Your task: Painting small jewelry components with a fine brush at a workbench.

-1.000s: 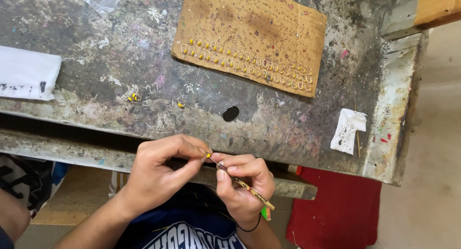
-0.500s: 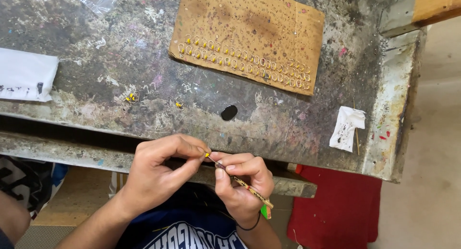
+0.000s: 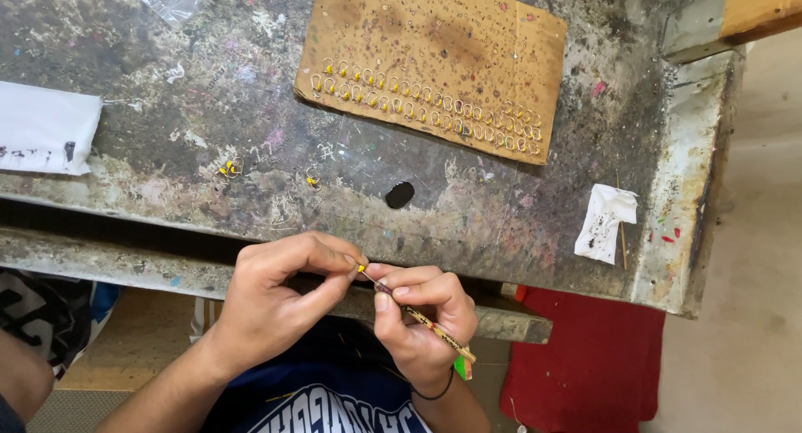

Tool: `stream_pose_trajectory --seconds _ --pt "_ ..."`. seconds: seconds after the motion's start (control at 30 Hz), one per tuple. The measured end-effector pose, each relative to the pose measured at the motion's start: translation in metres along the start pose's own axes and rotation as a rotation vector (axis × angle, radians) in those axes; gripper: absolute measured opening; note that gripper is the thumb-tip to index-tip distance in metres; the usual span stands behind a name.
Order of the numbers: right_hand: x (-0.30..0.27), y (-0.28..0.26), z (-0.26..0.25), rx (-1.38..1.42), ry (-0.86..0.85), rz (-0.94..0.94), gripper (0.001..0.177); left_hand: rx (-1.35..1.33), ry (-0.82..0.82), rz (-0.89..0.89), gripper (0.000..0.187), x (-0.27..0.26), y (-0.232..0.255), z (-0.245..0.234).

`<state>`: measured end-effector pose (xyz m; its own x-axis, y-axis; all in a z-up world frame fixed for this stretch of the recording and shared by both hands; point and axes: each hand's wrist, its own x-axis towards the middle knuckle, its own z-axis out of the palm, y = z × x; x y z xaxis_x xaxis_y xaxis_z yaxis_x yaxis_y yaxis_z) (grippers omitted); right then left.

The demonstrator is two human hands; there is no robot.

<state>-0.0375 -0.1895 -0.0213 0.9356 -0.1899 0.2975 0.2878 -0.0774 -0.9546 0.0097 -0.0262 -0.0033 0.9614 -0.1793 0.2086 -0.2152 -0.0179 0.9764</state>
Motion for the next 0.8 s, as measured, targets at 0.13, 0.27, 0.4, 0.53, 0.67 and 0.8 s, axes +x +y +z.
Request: stream_pose_trajectory --seconds 0.13,0.27,0.4,0.53,0.67,0.8 --pt "0.0006 -0.0006 0.0002 0.0 -0.005 -0.005 0.023 0.006 0.002 0.009 0.011 0.0005 0.0004 0.0001" --pt "0.0 -0.0003 -0.0004 -0.007 -0.009 -0.008 0.023 0.012 -0.004 0.016 0.011 0.0002 -0.0005 -0.0004" --pt "0.0006 -0.0008 -0.0003 -0.019 -0.008 -0.003 0.023 0.002 -0.004 0.01 0.011 0.0 -0.0014 -0.0004" --pt "-0.0002 -0.0005 -0.0006 -0.012 -0.006 -0.006 0.023 0.002 -0.009 0.018 0.011 -0.0005 -0.0019 -0.0006" --pt "-0.0012 0.0007 -0.0011 -0.015 0.0 0.0 0.023 -0.002 -0.013 0.017 0.011 -0.0008 -0.0025 -0.0011" --pt "-0.0011 0.0 -0.0003 -0.005 0.004 0.01 0.023 0.0 -0.011 0.017 0.011 -0.0002 -0.0016 -0.0012"
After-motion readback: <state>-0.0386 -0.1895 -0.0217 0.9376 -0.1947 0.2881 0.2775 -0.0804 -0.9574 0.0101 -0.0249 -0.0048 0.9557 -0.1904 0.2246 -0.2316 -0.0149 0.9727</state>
